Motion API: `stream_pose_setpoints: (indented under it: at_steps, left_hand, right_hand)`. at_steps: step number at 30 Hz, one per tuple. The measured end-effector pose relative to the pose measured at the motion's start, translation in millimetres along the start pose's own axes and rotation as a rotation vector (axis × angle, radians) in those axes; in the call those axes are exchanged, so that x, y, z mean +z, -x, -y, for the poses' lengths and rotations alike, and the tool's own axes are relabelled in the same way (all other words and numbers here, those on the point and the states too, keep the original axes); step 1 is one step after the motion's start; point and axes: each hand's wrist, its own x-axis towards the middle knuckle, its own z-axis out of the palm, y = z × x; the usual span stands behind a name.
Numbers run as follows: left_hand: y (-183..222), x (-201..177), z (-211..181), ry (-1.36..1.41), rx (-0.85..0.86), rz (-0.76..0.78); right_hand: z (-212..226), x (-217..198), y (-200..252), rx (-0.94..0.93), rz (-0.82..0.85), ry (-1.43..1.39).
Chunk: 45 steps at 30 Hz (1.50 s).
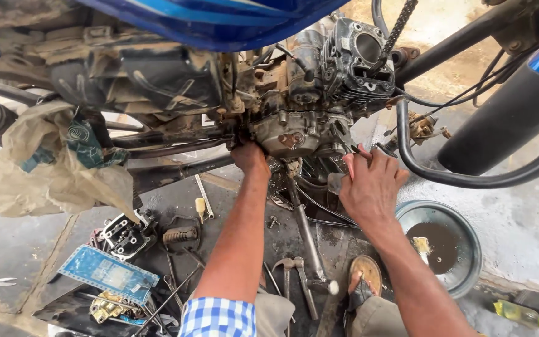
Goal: Dismantling and repairing the engine of a blue motorcycle in a service bay.
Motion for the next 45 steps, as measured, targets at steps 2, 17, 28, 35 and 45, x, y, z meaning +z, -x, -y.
stream_pose_setpoints:
  at_steps: [2,17,28,35,45]
  left_hand:
    - [3.9,3.2,-3.0,-0.022,-0.06,-0.021]
    - [23.3,5.0,-17.6,-0.172,-0.009,-0.05]
    - [17.5,5.0,-11.9,-0.219,-0.034,-0.078]
    - [15.8,6.1,-10.8,-0.289,-0.08,-0.065]
    - [11.4,0.4,-5.4,-0.165,-0.043,0.009]
  right_hand:
    - [4.0,0.8,0.7,0.0,0.017,0.062]
    - [-86.1,94.3,-19.4,-0.182,-0.094,-0.125]
    - [-45.2,94.6,64.8,0.344,-0.248,-0.324]
    - [-63.6,237.4,335.4,1.026,0.275,-0.327]
    - [-8.5,62.0,72.7,0.703,0.088,-0.294]
